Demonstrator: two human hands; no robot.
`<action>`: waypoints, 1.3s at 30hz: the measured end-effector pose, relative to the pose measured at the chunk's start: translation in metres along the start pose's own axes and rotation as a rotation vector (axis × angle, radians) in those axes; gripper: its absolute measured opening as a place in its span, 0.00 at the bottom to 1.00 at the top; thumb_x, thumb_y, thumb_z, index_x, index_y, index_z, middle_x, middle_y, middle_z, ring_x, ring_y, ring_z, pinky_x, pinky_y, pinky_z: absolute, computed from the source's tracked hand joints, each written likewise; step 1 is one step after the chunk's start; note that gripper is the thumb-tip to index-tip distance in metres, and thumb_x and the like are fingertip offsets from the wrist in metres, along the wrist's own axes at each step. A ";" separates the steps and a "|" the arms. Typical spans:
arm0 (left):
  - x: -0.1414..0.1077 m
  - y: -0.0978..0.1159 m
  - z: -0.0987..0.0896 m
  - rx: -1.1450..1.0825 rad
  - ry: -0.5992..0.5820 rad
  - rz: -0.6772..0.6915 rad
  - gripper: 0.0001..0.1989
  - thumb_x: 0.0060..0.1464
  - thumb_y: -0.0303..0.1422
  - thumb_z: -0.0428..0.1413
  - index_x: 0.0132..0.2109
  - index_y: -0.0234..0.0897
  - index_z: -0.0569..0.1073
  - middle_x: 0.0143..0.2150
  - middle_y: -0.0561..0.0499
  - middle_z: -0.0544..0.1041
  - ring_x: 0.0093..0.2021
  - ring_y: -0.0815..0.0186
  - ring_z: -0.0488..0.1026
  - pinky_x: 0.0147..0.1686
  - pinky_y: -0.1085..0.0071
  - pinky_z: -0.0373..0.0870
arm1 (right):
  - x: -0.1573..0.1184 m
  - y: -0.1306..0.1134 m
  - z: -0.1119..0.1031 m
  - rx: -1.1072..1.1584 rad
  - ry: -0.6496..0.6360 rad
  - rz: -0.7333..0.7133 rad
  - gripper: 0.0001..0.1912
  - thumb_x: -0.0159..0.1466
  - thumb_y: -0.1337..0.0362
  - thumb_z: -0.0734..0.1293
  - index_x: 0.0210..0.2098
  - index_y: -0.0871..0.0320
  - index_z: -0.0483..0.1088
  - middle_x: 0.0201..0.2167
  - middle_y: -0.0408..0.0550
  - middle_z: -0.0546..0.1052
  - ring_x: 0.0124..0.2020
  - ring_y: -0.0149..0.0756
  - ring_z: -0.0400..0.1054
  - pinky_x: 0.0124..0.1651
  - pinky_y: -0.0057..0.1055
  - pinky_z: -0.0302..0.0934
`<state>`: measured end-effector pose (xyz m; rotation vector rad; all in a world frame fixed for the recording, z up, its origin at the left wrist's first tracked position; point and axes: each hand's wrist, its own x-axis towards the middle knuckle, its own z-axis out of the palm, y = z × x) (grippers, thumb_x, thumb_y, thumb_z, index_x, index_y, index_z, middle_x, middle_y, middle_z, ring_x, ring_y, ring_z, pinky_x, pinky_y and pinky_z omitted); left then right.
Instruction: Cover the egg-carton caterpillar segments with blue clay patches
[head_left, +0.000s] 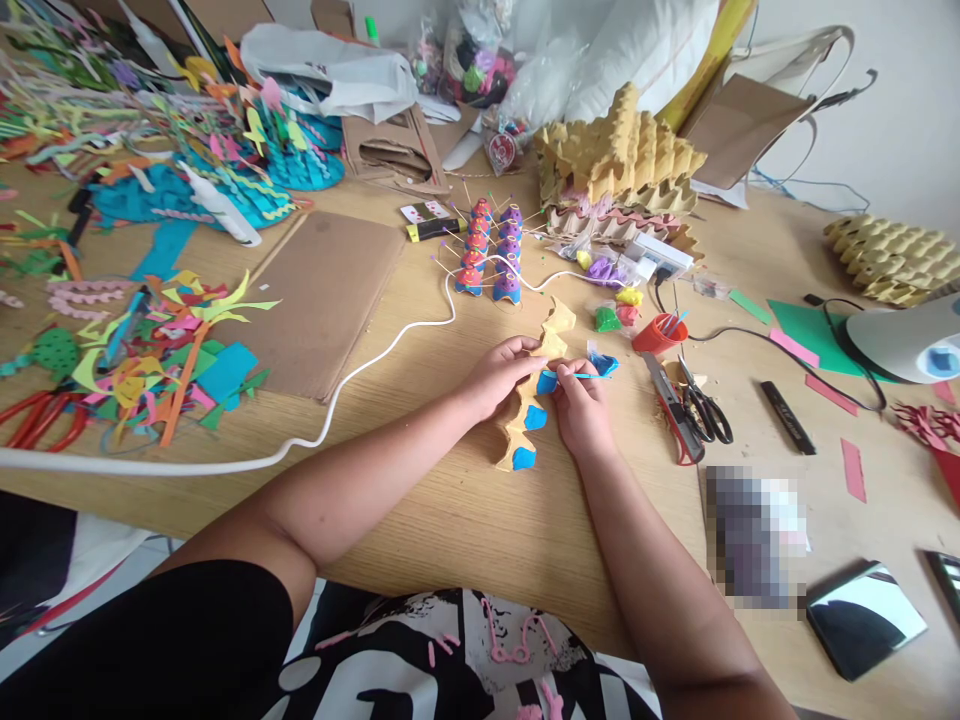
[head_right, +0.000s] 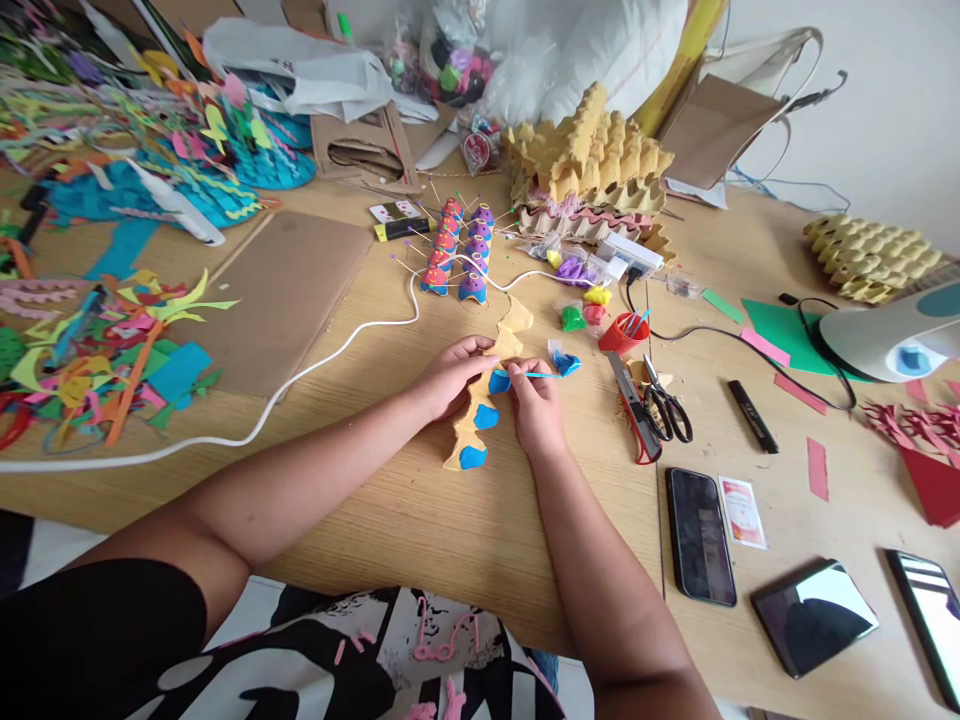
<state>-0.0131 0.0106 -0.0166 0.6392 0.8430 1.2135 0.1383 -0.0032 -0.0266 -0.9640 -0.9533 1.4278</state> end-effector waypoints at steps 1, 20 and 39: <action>0.000 0.000 0.000 -0.004 0.000 -0.001 0.21 0.44 0.35 0.76 0.43 0.38 0.78 0.30 0.58 0.80 0.29 0.71 0.73 0.38 0.70 0.67 | 0.000 0.000 0.000 -0.002 0.002 -0.001 0.28 0.57 0.44 0.85 0.34 0.49 0.68 0.34 0.39 0.77 0.36 0.35 0.68 0.45 0.36 0.65; -0.002 0.002 0.003 -0.006 0.002 0.000 0.22 0.42 0.36 0.76 0.43 0.38 0.78 0.31 0.56 0.81 0.30 0.71 0.74 0.37 0.70 0.67 | 0.000 0.000 -0.001 0.031 -0.033 0.001 0.25 0.58 0.47 0.85 0.33 0.50 0.68 0.36 0.40 0.78 0.39 0.36 0.71 0.46 0.36 0.68; -0.001 0.003 0.002 -0.006 -0.007 -0.003 0.23 0.40 0.36 0.77 0.42 0.38 0.77 0.30 0.58 0.82 0.29 0.72 0.75 0.36 0.72 0.68 | 0.001 0.004 -0.002 0.036 -0.014 0.000 0.27 0.56 0.46 0.87 0.33 0.50 0.70 0.35 0.38 0.79 0.38 0.34 0.70 0.47 0.35 0.65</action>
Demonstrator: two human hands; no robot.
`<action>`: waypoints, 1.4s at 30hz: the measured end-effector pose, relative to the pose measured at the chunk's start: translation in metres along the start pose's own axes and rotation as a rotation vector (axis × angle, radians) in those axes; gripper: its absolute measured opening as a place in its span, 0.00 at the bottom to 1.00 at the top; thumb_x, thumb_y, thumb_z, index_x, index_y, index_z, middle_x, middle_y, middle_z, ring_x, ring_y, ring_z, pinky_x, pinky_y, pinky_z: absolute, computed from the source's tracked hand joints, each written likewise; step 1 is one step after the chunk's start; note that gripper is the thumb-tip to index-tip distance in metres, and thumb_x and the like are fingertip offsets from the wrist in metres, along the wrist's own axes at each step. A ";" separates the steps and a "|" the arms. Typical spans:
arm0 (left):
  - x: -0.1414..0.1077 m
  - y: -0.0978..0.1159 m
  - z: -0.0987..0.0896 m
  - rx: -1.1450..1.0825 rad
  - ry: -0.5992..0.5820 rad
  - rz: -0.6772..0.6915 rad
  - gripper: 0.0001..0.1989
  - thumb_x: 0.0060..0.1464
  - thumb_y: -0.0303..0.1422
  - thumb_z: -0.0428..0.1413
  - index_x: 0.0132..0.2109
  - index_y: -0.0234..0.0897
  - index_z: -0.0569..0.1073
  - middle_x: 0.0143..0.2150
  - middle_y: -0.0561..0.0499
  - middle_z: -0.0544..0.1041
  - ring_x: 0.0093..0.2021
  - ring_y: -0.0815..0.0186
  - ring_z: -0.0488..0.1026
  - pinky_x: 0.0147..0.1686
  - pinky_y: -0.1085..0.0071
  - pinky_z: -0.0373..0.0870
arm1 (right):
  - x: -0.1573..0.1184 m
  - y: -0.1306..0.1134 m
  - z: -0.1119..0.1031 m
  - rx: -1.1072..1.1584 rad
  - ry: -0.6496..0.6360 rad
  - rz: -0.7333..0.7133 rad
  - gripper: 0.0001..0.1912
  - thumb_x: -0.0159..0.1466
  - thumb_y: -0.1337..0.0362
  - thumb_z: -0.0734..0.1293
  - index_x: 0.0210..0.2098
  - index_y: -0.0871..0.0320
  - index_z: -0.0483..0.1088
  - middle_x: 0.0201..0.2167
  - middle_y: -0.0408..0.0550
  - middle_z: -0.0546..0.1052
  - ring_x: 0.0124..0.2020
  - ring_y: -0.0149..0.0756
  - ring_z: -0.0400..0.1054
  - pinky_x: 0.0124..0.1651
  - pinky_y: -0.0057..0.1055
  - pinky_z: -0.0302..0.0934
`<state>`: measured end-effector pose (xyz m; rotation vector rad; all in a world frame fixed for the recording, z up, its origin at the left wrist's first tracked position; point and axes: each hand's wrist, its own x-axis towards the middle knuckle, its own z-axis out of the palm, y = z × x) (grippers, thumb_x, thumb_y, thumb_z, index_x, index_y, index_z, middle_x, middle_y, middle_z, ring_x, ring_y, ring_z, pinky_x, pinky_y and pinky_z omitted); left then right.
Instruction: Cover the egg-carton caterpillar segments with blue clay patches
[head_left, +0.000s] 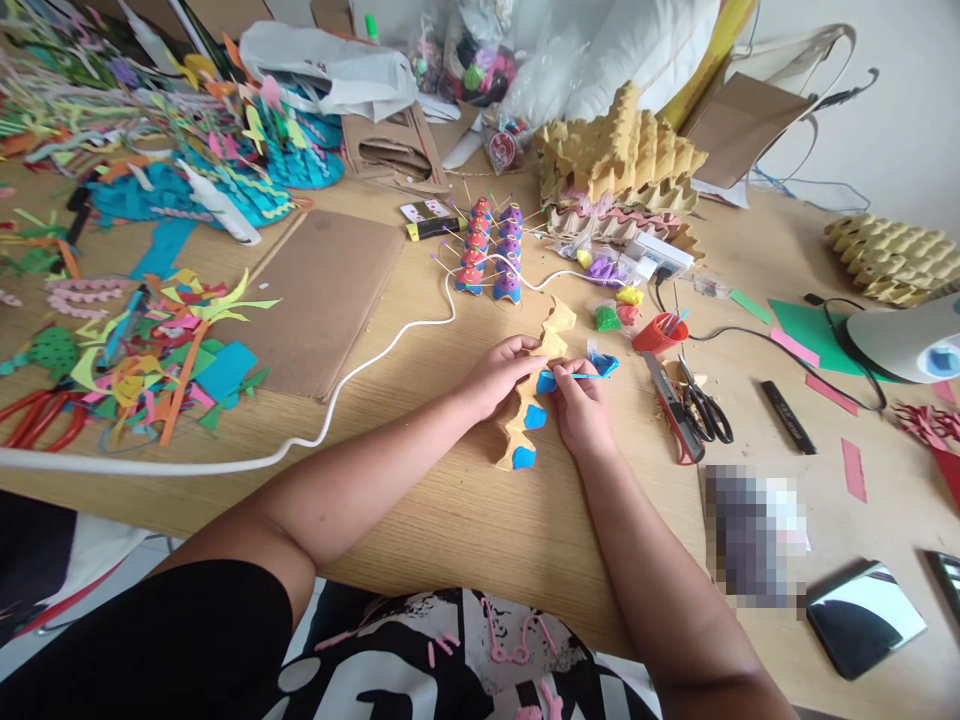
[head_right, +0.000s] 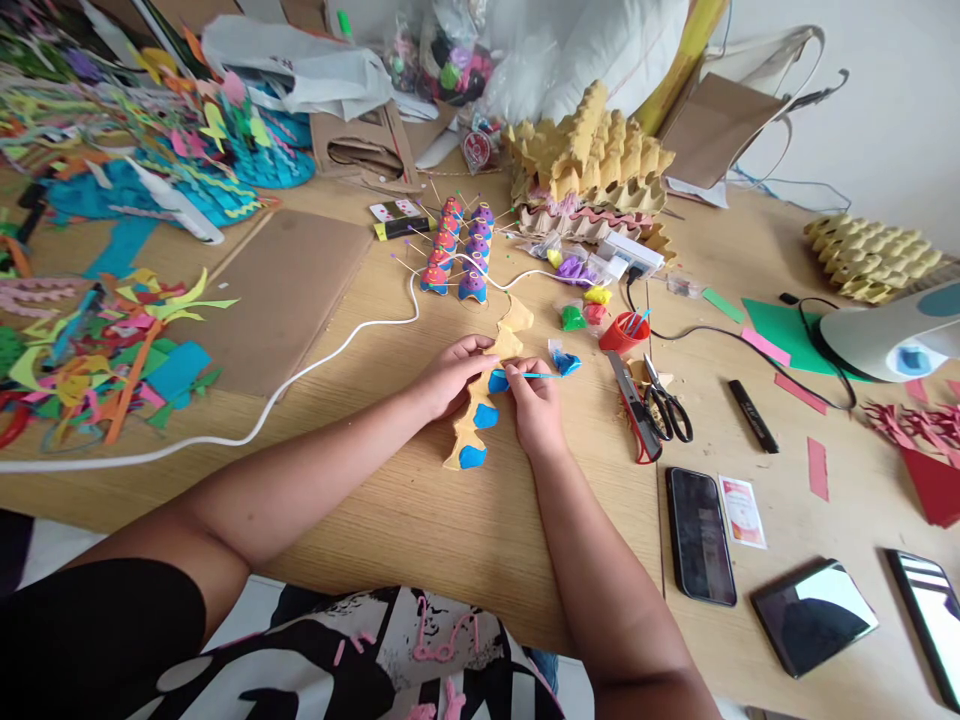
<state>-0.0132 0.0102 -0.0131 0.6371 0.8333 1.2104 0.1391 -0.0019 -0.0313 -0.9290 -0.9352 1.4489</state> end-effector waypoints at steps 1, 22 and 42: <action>0.000 0.000 0.000 -0.001 0.001 -0.002 0.24 0.40 0.36 0.77 0.42 0.38 0.77 0.30 0.58 0.82 0.29 0.72 0.75 0.36 0.72 0.69 | 0.000 0.000 0.000 -0.006 -0.003 0.000 0.27 0.56 0.46 0.87 0.33 0.50 0.70 0.35 0.38 0.80 0.38 0.34 0.70 0.47 0.34 0.65; 0.001 -0.002 -0.002 0.011 0.011 -0.007 0.21 0.44 0.34 0.75 0.44 0.38 0.78 0.30 0.58 0.80 0.29 0.71 0.73 0.37 0.71 0.67 | 0.001 0.002 -0.001 -0.028 0.015 -0.015 0.26 0.58 0.46 0.86 0.34 0.50 0.69 0.35 0.37 0.78 0.36 0.34 0.70 0.46 0.34 0.66; 0.000 -0.002 -0.001 -0.003 -0.003 0.005 0.22 0.42 0.36 0.76 0.43 0.37 0.78 0.32 0.56 0.84 0.30 0.71 0.75 0.37 0.71 0.69 | -0.001 -0.001 0.001 0.016 -0.002 -0.004 0.25 0.56 0.48 0.86 0.32 0.51 0.70 0.38 0.40 0.80 0.40 0.35 0.72 0.49 0.35 0.66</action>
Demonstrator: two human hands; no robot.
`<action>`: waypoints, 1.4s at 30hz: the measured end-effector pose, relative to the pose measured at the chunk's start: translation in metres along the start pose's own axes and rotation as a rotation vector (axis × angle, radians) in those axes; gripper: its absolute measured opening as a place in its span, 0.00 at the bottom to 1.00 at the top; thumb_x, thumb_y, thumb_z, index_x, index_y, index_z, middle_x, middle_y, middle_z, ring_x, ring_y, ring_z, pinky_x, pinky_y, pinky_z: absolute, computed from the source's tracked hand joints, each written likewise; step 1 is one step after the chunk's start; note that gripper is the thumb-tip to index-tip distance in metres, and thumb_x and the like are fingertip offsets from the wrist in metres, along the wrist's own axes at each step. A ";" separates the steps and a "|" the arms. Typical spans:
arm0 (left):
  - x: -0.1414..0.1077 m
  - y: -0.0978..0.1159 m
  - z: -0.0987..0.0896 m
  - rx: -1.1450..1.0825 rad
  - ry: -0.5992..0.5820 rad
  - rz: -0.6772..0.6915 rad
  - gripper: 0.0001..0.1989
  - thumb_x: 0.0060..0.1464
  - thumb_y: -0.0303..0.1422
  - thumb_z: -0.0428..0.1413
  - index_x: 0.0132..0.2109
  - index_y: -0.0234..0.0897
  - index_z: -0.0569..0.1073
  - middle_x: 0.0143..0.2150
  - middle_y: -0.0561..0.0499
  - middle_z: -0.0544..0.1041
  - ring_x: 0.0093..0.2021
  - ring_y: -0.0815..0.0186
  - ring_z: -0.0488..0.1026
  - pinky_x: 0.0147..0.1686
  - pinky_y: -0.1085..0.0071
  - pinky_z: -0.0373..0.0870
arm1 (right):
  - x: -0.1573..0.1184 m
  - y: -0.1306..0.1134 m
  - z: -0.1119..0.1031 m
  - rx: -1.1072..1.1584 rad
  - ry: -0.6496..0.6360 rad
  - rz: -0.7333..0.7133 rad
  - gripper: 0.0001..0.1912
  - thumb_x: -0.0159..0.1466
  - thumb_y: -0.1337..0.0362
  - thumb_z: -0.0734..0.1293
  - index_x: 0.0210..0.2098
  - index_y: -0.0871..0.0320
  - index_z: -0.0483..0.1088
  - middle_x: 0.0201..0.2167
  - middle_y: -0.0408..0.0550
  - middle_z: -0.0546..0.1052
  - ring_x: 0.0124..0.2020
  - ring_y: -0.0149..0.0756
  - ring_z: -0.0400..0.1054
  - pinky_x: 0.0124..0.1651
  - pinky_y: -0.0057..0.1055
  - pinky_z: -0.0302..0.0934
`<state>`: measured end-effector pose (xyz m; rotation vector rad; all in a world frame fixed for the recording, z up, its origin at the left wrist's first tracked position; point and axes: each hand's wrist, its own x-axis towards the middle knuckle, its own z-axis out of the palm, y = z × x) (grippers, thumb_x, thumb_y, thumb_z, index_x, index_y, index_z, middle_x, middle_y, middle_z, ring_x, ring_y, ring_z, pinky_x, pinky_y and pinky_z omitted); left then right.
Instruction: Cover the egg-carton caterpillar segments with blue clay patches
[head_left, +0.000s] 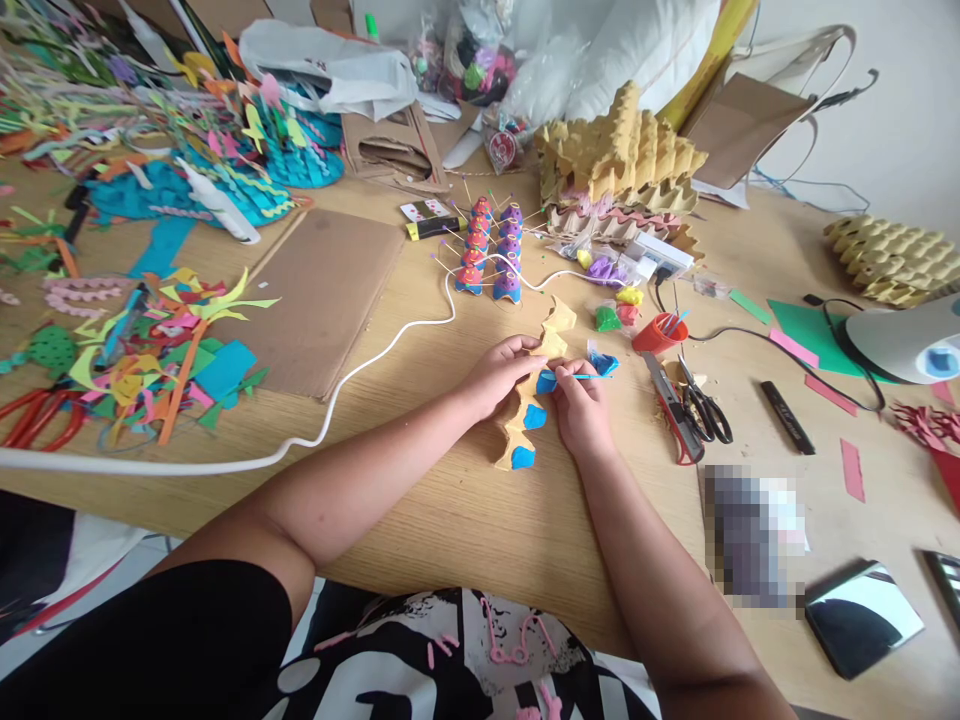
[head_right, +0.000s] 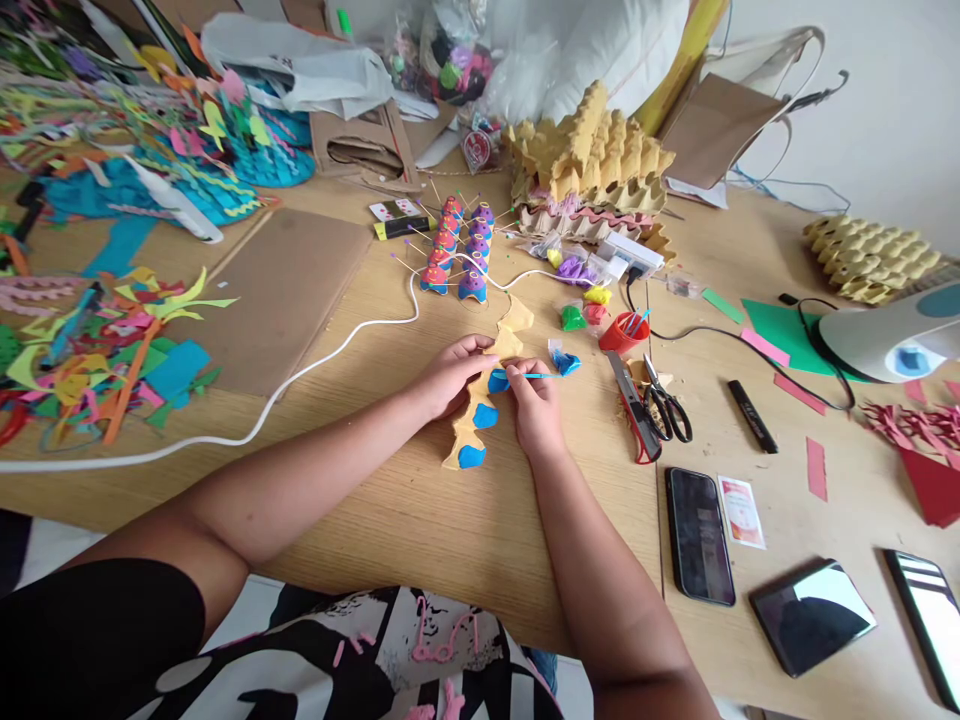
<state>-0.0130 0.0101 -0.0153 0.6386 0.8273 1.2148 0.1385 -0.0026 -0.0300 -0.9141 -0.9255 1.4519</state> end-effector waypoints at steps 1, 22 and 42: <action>0.000 0.000 0.000 -0.001 0.002 0.000 0.22 0.43 0.35 0.76 0.43 0.37 0.79 0.32 0.56 0.83 0.30 0.71 0.75 0.38 0.71 0.69 | 0.000 0.000 0.000 -0.002 -0.005 -0.003 0.25 0.56 0.48 0.86 0.32 0.51 0.70 0.38 0.40 0.80 0.40 0.35 0.72 0.49 0.35 0.66; 0.000 0.001 0.001 -0.031 0.009 -0.019 0.22 0.41 0.34 0.75 0.43 0.37 0.77 0.33 0.55 0.84 0.32 0.69 0.78 0.40 0.69 0.72 | -0.001 0.001 0.000 -0.045 -0.008 -0.019 0.23 0.57 0.53 0.85 0.32 0.51 0.68 0.41 0.41 0.79 0.42 0.36 0.71 0.49 0.35 0.67; 0.000 0.000 0.000 -0.009 0.004 -0.015 0.22 0.43 0.35 0.76 0.43 0.38 0.78 0.33 0.56 0.84 0.31 0.70 0.77 0.39 0.70 0.70 | -0.001 -0.001 0.001 -0.008 -0.007 -0.007 0.24 0.58 0.48 0.85 0.33 0.50 0.70 0.38 0.40 0.80 0.39 0.35 0.72 0.47 0.35 0.68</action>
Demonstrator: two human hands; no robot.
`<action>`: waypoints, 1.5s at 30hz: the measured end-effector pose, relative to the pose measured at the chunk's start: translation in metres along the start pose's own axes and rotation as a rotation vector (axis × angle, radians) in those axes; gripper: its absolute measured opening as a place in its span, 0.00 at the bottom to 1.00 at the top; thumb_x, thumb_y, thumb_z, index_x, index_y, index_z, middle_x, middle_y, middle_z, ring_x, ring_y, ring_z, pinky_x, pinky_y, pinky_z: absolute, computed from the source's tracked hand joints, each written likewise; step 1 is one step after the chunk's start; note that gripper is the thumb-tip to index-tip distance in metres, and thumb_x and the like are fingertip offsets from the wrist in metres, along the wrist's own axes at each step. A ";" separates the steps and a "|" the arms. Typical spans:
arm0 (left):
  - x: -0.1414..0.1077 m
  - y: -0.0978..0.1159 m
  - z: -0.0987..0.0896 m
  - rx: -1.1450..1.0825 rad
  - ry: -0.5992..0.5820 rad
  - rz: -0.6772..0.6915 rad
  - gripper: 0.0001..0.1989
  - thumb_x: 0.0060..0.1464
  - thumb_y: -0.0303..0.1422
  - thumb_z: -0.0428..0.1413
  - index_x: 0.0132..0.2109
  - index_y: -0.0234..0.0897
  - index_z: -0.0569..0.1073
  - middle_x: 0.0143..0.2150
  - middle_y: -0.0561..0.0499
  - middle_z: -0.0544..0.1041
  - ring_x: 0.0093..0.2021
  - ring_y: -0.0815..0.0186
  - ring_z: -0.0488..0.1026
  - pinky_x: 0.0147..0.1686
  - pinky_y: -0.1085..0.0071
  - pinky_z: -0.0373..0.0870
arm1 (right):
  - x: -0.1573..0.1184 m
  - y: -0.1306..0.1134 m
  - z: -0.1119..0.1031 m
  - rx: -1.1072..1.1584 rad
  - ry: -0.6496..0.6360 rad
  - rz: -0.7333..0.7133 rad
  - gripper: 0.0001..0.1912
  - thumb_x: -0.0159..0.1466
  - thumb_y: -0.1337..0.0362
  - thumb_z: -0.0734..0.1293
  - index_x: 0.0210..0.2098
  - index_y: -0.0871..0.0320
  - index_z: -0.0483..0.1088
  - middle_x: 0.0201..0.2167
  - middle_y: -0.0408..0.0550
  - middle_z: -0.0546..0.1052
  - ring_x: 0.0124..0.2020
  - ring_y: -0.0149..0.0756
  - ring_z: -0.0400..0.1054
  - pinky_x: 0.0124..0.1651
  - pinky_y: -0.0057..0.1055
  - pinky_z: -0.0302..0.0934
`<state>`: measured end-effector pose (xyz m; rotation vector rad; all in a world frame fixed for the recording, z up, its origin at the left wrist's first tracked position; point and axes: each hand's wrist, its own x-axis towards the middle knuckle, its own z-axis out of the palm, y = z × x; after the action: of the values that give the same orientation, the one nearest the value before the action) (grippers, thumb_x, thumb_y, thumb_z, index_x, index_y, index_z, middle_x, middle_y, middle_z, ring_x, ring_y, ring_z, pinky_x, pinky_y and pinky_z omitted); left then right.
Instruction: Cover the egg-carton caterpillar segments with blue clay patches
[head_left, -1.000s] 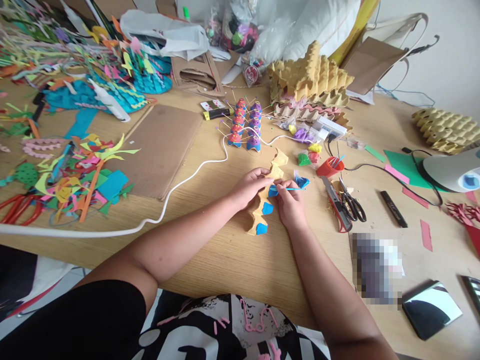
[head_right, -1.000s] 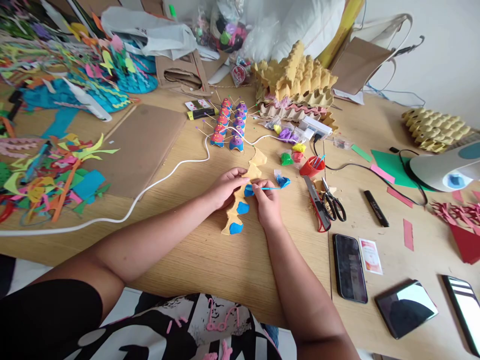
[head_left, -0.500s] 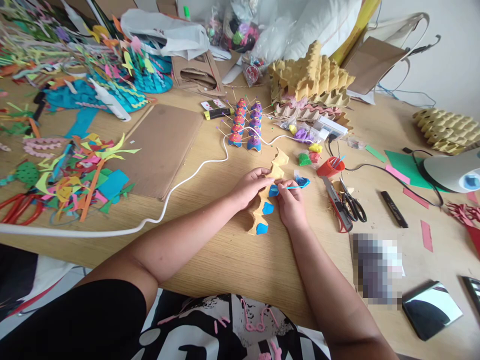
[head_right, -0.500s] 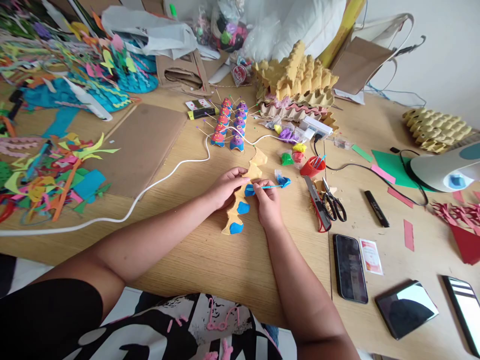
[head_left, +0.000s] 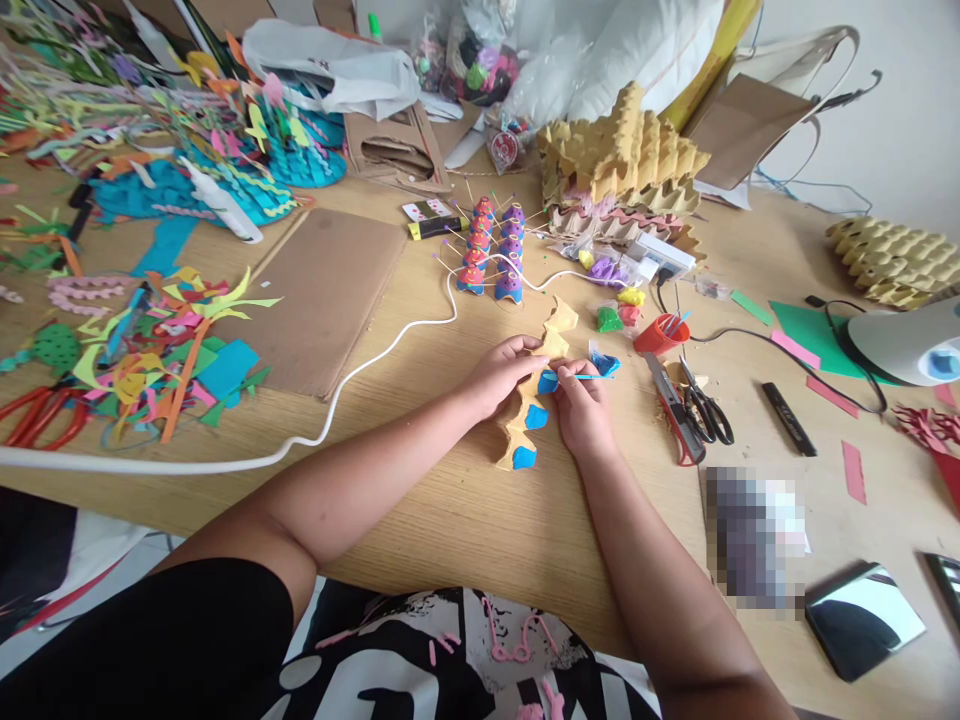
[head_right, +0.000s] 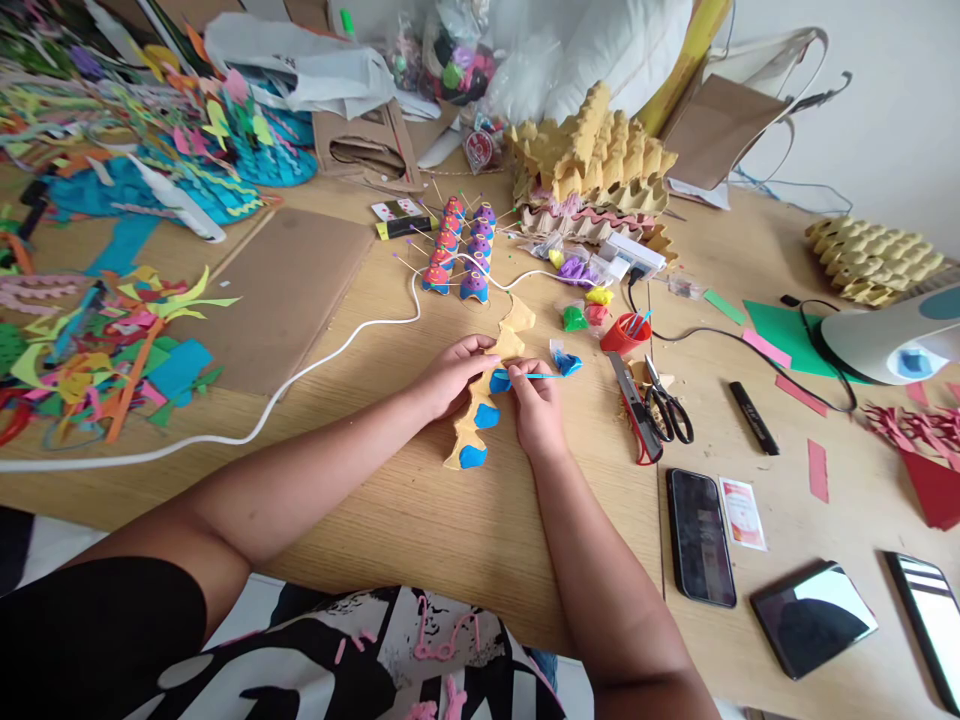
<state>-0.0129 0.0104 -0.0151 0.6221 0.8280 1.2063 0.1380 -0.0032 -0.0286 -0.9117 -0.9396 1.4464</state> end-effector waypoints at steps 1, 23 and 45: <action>0.000 0.000 0.000 0.000 0.002 0.000 0.22 0.43 0.35 0.76 0.43 0.38 0.78 0.32 0.56 0.83 0.31 0.70 0.76 0.39 0.70 0.70 | 0.000 0.000 0.000 -0.012 0.001 -0.003 0.25 0.58 0.48 0.86 0.33 0.50 0.69 0.37 0.40 0.80 0.39 0.35 0.71 0.47 0.35 0.67; 0.001 -0.001 -0.001 -0.009 -0.022 0.006 0.22 0.43 0.36 0.77 0.44 0.37 0.78 0.34 0.54 0.84 0.33 0.69 0.78 0.42 0.69 0.73 | 0.001 0.004 -0.003 -0.037 -0.009 -0.022 0.23 0.60 0.49 0.84 0.33 0.50 0.69 0.41 0.41 0.82 0.43 0.37 0.74 0.51 0.37 0.69; -0.001 0.000 0.000 0.000 -0.002 -0.010 0.20 0.45 0.34 0.75 0.44 0.38 0.78 0.33 0.56 0.84 0.31 0.70 0.76 0.39 0.71 0.69 | 0.002 0.005 -0.003 -0.049 0.006 -0.021 0.26 0.59 0.45 0.85 0.34 0.50 0.69 0.34 0.38 0.77 0.37 0.35 0.70 0.46 0.35 0.65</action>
<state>-0.0133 0.0096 -0.0150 0.6183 0.8280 1.1967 0.1385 -0.0009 -0.0344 -0.9393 -0.9816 1.4072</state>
